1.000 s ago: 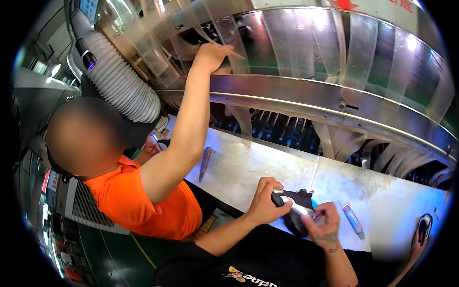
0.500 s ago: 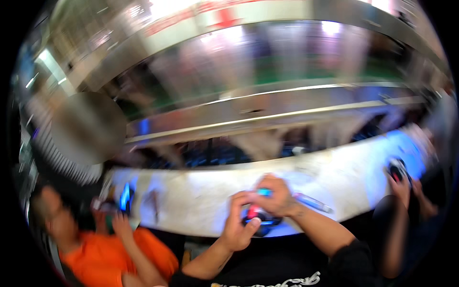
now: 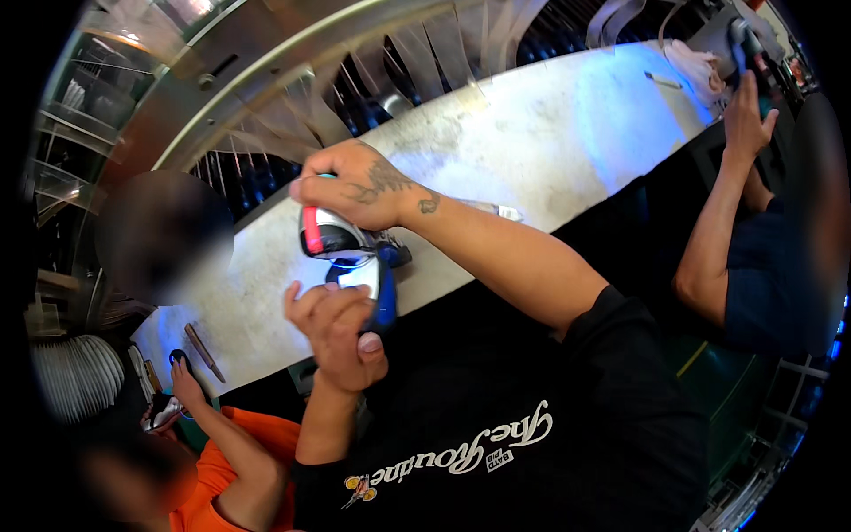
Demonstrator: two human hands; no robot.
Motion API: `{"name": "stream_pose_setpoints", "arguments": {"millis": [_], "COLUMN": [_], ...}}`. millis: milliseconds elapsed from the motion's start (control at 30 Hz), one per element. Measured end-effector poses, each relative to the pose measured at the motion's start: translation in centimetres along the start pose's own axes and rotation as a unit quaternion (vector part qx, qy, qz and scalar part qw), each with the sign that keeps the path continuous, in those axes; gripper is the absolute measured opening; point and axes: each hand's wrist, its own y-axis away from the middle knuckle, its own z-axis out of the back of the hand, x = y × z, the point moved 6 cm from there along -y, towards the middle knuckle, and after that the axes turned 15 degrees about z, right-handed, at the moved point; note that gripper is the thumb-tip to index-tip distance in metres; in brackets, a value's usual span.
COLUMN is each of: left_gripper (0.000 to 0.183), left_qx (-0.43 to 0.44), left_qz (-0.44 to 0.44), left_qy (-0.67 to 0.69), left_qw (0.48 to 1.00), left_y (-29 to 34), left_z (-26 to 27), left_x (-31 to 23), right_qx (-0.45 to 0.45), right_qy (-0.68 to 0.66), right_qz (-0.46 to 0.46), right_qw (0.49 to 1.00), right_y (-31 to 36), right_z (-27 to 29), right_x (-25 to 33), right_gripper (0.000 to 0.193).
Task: The person assembles a slipper by attaching a sole to an upper and inserting a footbed. They use a utility knife to trim excess material from the sole and a small tool to press the components together. The person repeats this process for multiple slippers on a factory assembly line.
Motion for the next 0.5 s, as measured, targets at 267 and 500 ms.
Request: {"name": "stream_pose_setpoints", "arguments": {"millis": [267, 500], "left_gripper": [0.048, 0.046], "left_qx": [-0.025, -0.028], "left_qz": [-0.031, -0.123], "left_qy": [0.005, -0.036], "left_qw": [0.999, 0.991], "left_y": [1.0, 2.4], "left_z": [0.0, -1.7], "left_x": [0.3, 1.3], "right_qx": [0.016, -0.020], "right_qy": [-0.047, -0.008], "right_qz": [-0.014, 0.096], "right_qw": [0.999, 0.995], "right_y": [0.2, -0.5], "right_z": [-1.1, 0.6], "right_x": [1.3, -2.4], "right_gripper": [0.038, 0.037]}}
